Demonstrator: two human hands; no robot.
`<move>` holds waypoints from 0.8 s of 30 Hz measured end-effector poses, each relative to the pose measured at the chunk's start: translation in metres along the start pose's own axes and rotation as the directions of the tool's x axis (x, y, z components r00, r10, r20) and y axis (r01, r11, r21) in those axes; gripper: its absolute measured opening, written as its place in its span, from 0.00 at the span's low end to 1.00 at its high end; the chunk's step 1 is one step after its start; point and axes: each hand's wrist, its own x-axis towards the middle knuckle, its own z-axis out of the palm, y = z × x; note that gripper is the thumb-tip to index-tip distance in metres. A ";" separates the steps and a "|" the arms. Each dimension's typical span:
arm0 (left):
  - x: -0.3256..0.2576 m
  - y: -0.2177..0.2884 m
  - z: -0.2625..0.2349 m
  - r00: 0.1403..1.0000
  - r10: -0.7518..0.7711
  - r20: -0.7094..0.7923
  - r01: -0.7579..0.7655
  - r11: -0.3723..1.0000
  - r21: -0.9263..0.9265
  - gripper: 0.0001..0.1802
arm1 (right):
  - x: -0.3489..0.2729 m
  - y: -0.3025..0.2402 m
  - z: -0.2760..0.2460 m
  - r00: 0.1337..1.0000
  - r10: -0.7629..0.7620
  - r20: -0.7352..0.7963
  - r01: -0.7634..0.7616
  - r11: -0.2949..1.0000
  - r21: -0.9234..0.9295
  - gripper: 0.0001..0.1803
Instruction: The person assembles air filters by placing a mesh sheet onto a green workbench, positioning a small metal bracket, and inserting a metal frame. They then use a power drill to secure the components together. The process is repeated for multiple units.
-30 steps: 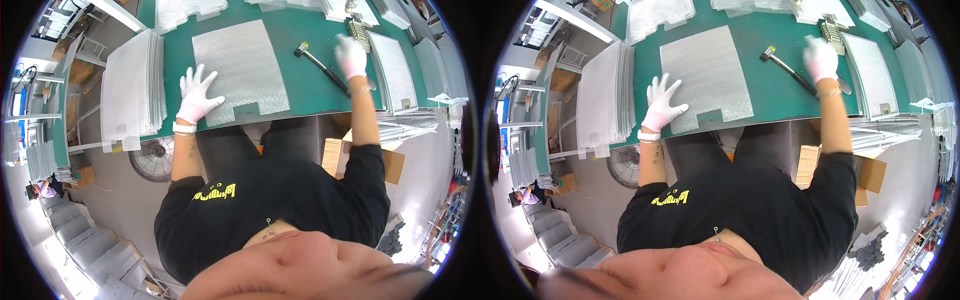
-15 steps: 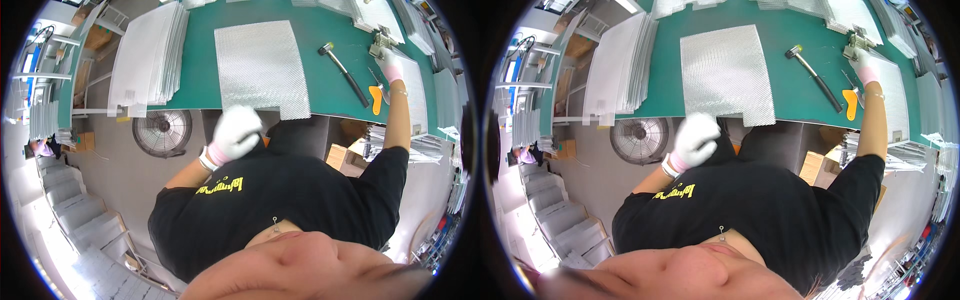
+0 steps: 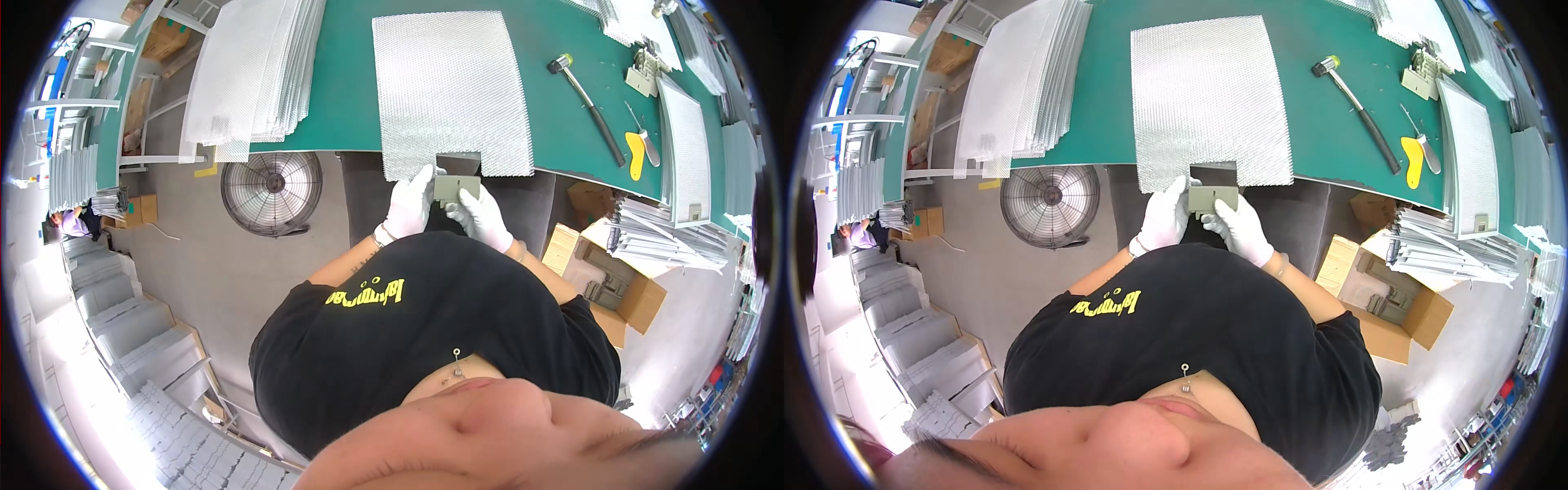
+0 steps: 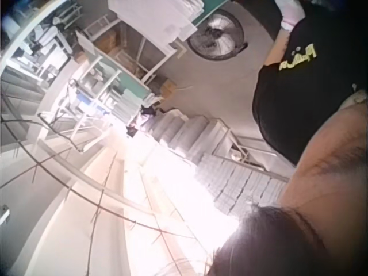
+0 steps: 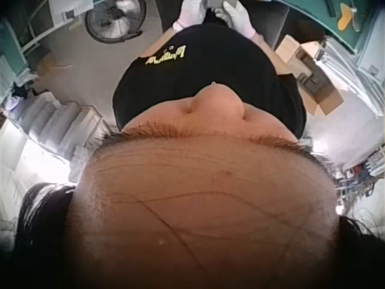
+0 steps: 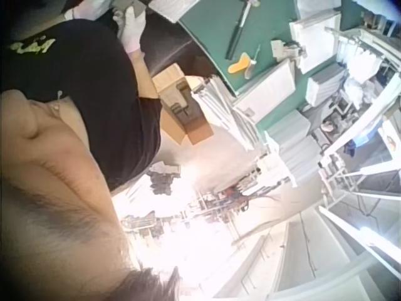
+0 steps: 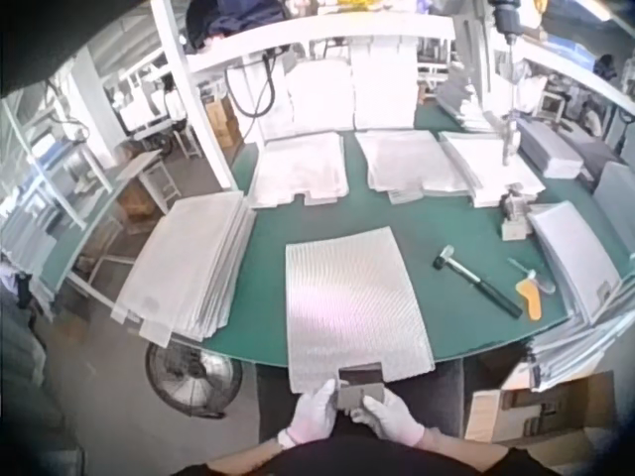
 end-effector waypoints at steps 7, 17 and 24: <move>-0.003 -0.007 -0.004 0.996 -0.019 -0.092 0.022 0.999 0.036 0.15 | 0.001 -0.004 0.008 0.993 -0.080 -0.083 0.069 0.990 -0.127 0.18; 0.002 0.000 -0.007 0.975 -0.220 0.045 0.175 0.873 0.456 0.21 | 0.001 -0.022 0.015 0.860 -0.278 -0.428 0.179 0.950 -0.256 0.16; 0.000 -0.005 -0.005 0.984 -0.160 0.075 0.130 0.944 0.303 0.22 | -0.001 -0.030 0.016 0.863 -0.273 -0.425 0.148 0.941 -0.303 0.15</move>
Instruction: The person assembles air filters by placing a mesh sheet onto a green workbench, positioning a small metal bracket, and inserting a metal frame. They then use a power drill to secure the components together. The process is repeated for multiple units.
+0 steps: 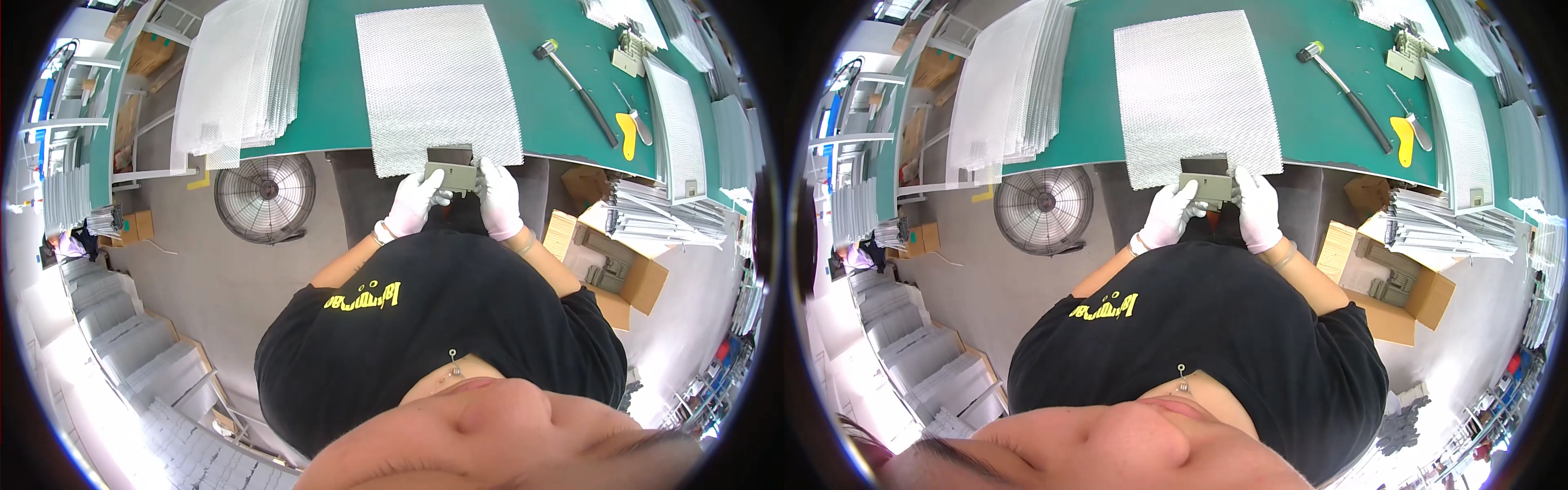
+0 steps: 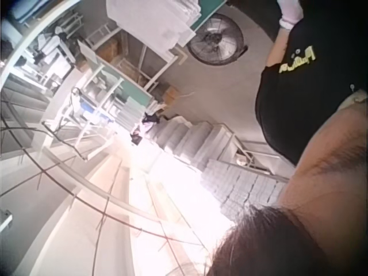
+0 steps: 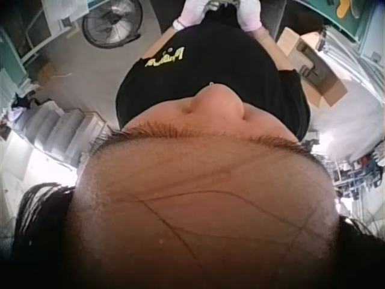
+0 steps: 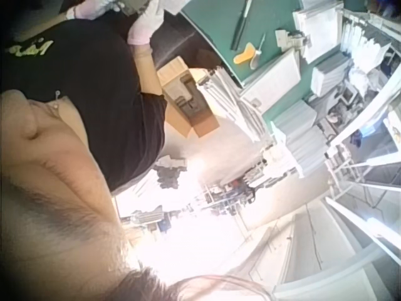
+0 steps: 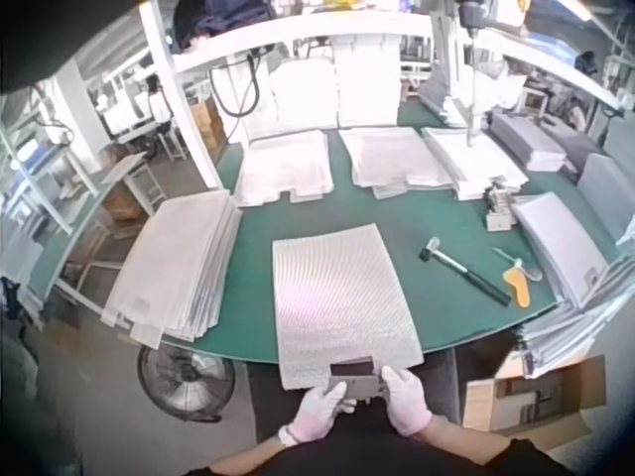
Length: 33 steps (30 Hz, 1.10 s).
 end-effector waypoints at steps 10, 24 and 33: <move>-0.001 -0.002 0.006 1.000 -0.013 0.021 0.016 0.987 -0.162 0.24 | 0.002 0.006 -0.001 0.998 -0.060 0.034 0.064 0.990 -0.125 0.17; 0.098 0.143 0.042 0.520 0.127 0.844 -0.595 -0.656 0.465 0.37 | 0.013 0.023 0.000 0.956 -0.144 0.254 0.165 0.984 -0.062 0.19; 0.054 0.067 0.084 0.630 0.222 0.744 -0.548 -0.552 0.629 0.35 | 0.005 0.029 -0.047 0.960 -0.277 0.045 0.274 0.959 0.073 0.17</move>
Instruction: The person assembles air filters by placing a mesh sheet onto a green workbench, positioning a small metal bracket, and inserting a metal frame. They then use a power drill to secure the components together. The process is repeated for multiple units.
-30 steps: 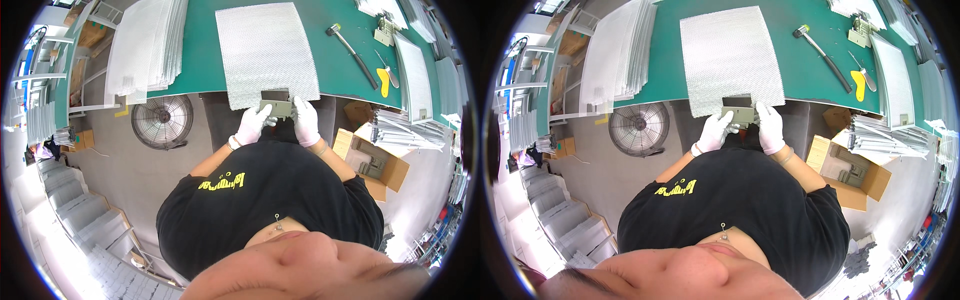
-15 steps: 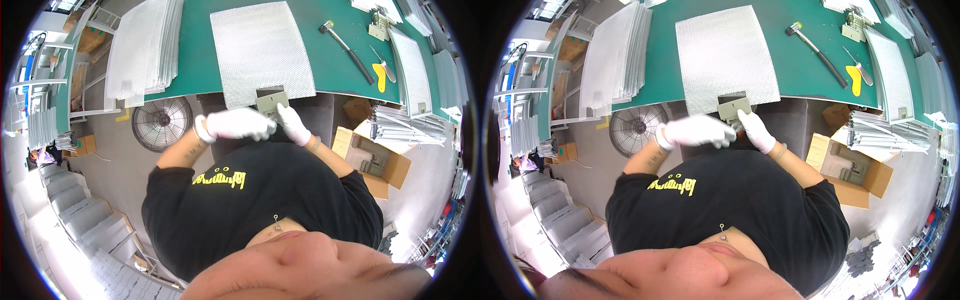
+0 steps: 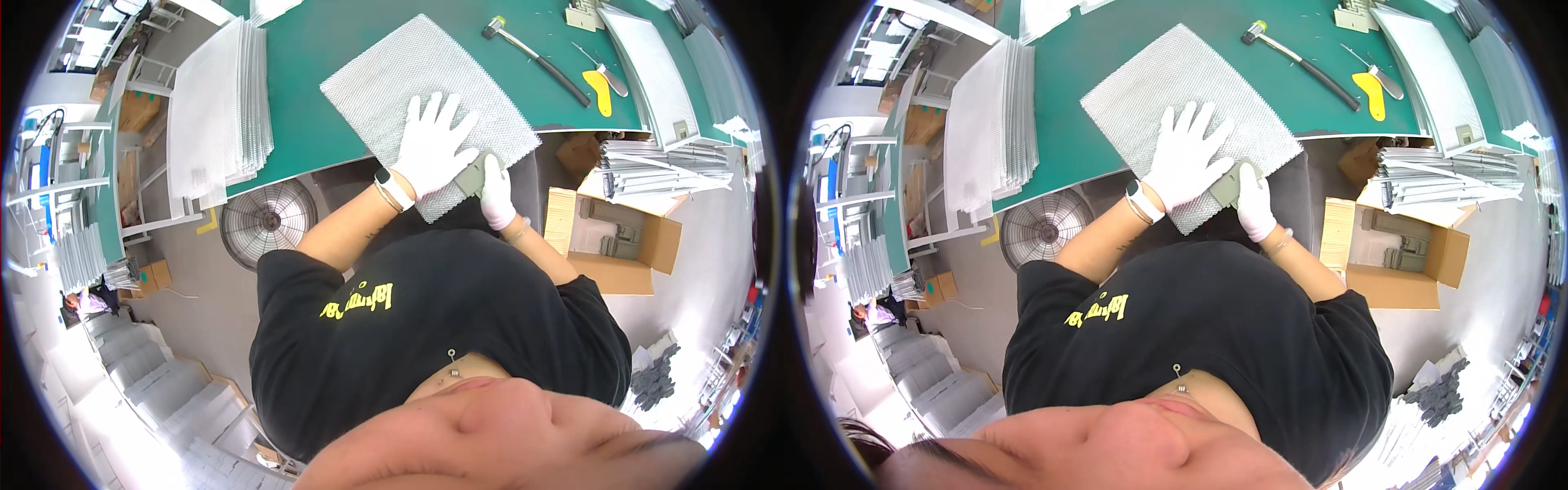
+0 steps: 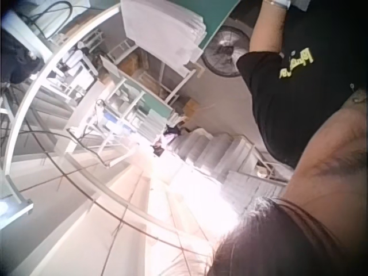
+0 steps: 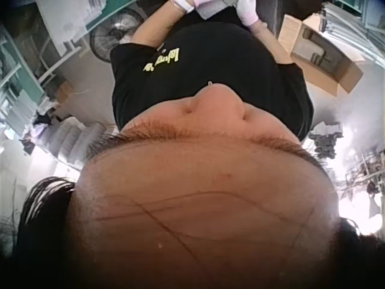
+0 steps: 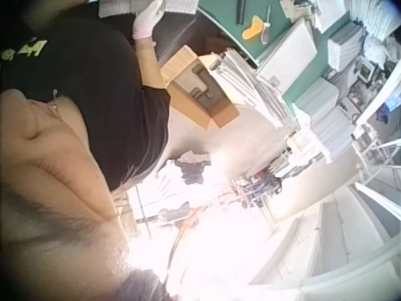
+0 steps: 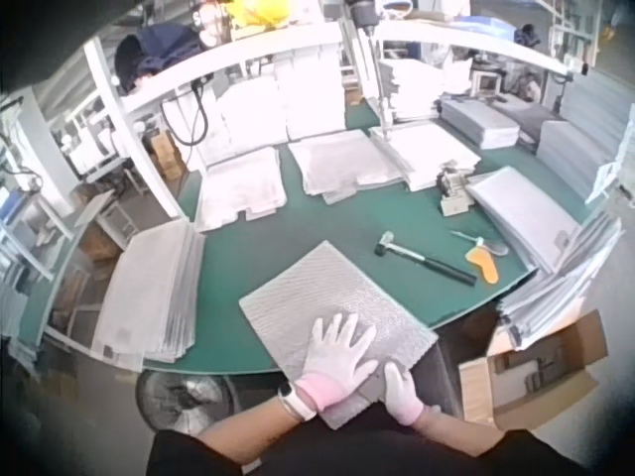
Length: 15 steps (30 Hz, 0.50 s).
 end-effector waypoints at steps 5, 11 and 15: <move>-0.003 0.006 -0.003 1.000 -0.021 0.019 0.022 0.999 -0.039 0.34 | -0.013 -0.032 0.012 0.995 0.098 -0.030 -0.089 0.970 0.227 0.11; -0.010 0.016 -0.007 0.999 -0.023 0.039 0.026 0.997 -0.071 0.34 | -0.025 -0.028 0.013 0.993 0.045 -0.108 -0.032 0.992 0.119 0.11; -0.010 0.021 -0.006 0.998 -0.043 0.054 0.046 0.997 -0.058 0.34 | -0.027 -0.026 0.015 0.982 0.101 -0.159 -0.056 0.962 0.267 0.11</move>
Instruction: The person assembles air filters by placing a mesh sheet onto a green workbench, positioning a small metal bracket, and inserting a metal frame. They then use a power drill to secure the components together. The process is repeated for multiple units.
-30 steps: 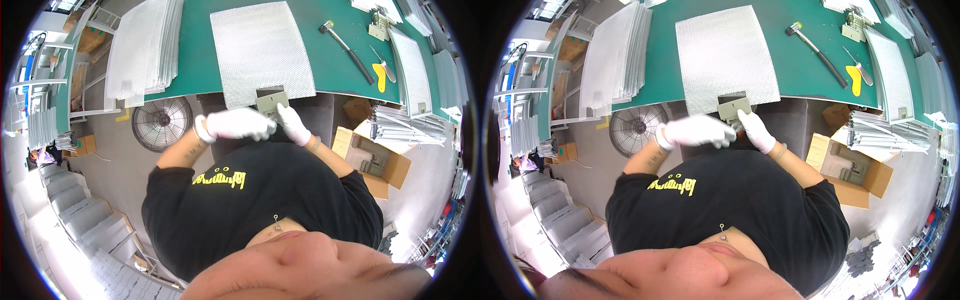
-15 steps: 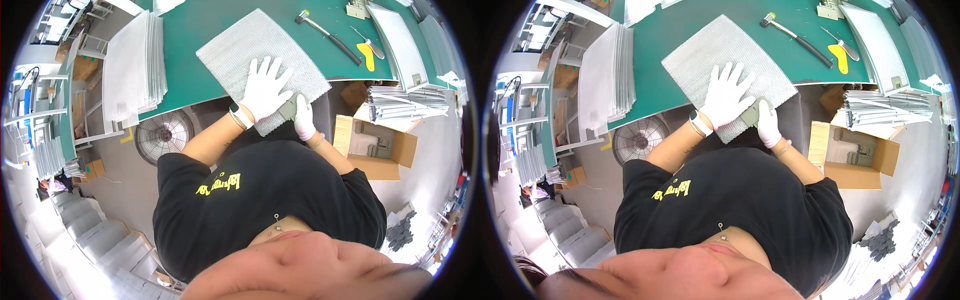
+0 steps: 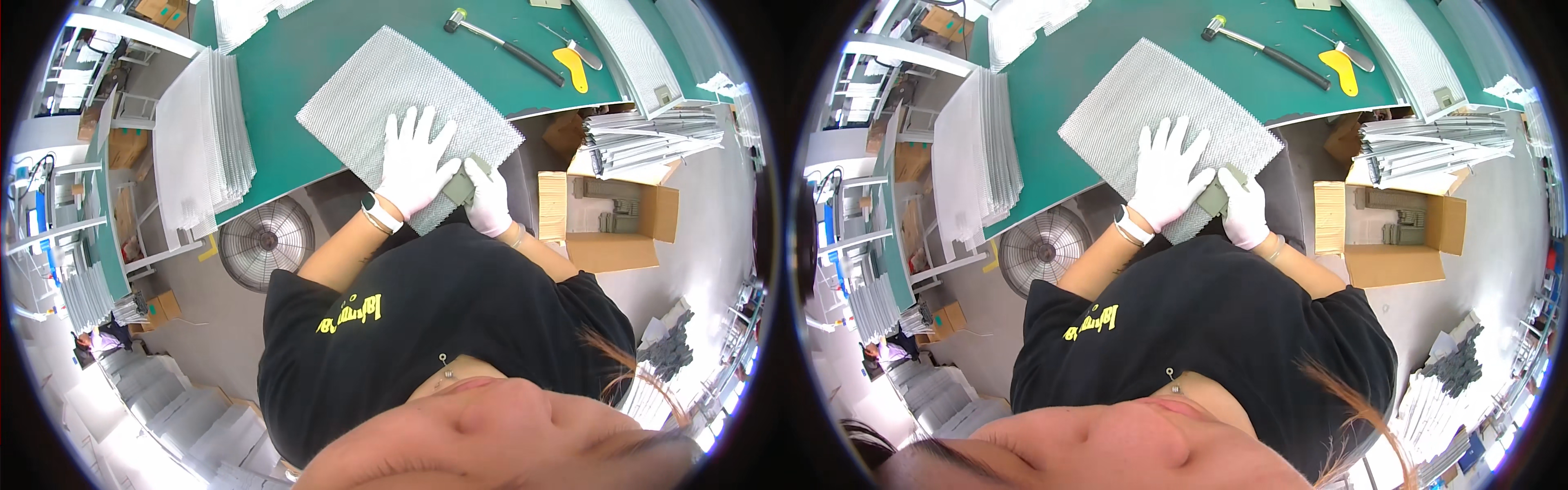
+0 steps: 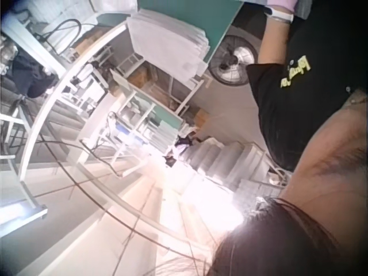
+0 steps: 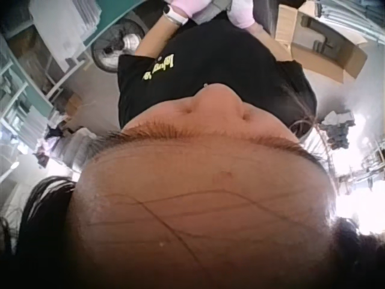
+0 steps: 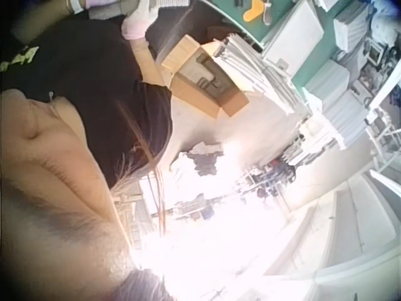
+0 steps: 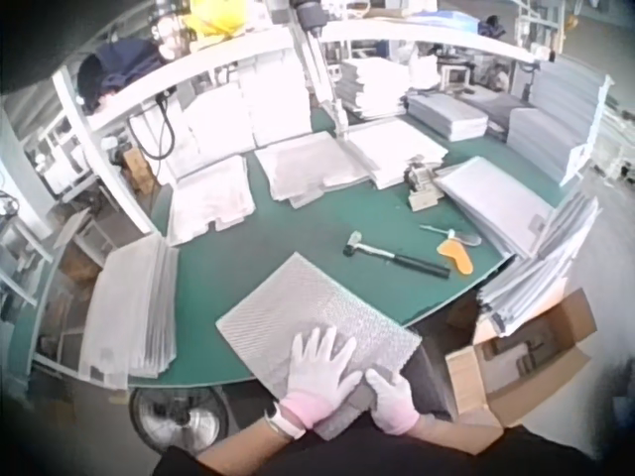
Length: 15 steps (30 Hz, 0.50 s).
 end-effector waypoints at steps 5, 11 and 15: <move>-0.003 0.007 0.000 0.999 -0.039 -0.011 0.039 0.999 -0.004 0.36 | 0.002 -0.006 0.003 0.997 -0.014 -0.070 0.014 1.000 -0.001 0.11; -0.003 0.007 0.000 0.998 -0.058 -0.013 0.058 0.998 -0.020 0.36 | 0.002 -0.003 0.004 0.992 -0.082 -0.094 0.075 0.994 -0.074 0.11; -0.003 0.009 0.000 0.998 -0.058 -0.005 0.058 0.998 -0.016 0.36 | 0.007 0.008 -0.002 0.986 -0.118 -0.117 0.106 0.989 -0.098 0.11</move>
